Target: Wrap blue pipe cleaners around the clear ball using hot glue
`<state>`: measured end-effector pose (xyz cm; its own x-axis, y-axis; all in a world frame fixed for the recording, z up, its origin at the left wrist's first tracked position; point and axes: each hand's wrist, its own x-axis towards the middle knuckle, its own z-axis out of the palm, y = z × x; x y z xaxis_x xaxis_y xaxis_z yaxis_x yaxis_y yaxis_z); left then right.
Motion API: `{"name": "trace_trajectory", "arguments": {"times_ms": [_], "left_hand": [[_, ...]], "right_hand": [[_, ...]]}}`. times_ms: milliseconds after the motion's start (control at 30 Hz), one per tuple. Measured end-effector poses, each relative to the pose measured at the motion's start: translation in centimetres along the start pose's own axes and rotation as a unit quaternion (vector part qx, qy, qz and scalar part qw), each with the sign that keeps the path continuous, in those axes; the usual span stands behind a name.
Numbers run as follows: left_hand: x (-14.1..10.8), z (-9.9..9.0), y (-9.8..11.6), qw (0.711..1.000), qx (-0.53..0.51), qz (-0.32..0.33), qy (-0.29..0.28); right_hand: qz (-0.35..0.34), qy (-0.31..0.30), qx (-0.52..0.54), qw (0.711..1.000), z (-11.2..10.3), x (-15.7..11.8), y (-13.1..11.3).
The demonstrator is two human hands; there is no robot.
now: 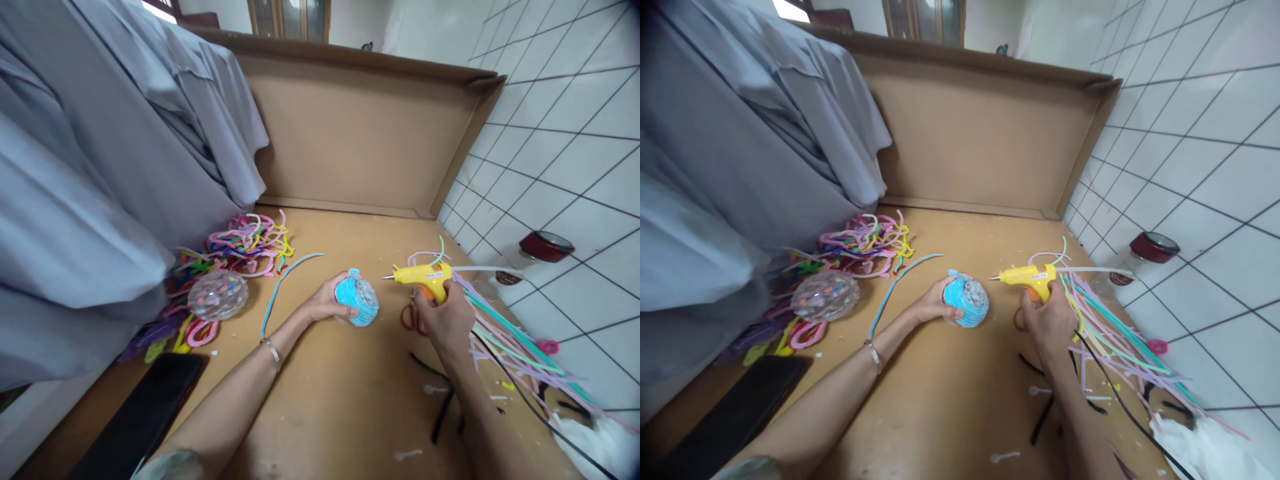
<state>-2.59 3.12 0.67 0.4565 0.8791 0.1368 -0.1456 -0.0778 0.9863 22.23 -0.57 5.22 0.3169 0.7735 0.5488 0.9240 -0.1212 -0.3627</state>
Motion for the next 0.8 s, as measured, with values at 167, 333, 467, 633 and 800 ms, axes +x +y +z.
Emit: {"name": "trace_trajectory", "arguments": {"times_ms": [167, 333, 467, 633, 800], "left_hand": [[-0.1, 0.3, 0.2, 1.000, 0.007, -0.003, -0.017], [0.0, 0.5, 0.5, 1.000, 0.014, 0.002, -0.025], [0.0, 0.6, 0.9, 0.999, 0.025, 0.007, -0.028], [-0.1, 0.8, 1.2, 0.999, 0.040, 0.013, -0.025], [-0.1, 0.7, 1.2, 0.998, 0.054, 0.010, -0.028]], "right_hand": [[-0.075, 0.037, 0.051, 0.995, 0.0, -1.5, -1.5], [-0.090, 0.044, 0.040, 0.994, 0.2, -1.7, -1.9], [-0.091, 0.044, 0.033, 0.994, 0.2, -1.8, -1.9], [-0.118, 0.059, 0.042, 0.990, 0.6, -1.8, -1.6], [-0.160, 0.078, 0.052, 0.983, 0.6, -1.9, -1.5]]}}
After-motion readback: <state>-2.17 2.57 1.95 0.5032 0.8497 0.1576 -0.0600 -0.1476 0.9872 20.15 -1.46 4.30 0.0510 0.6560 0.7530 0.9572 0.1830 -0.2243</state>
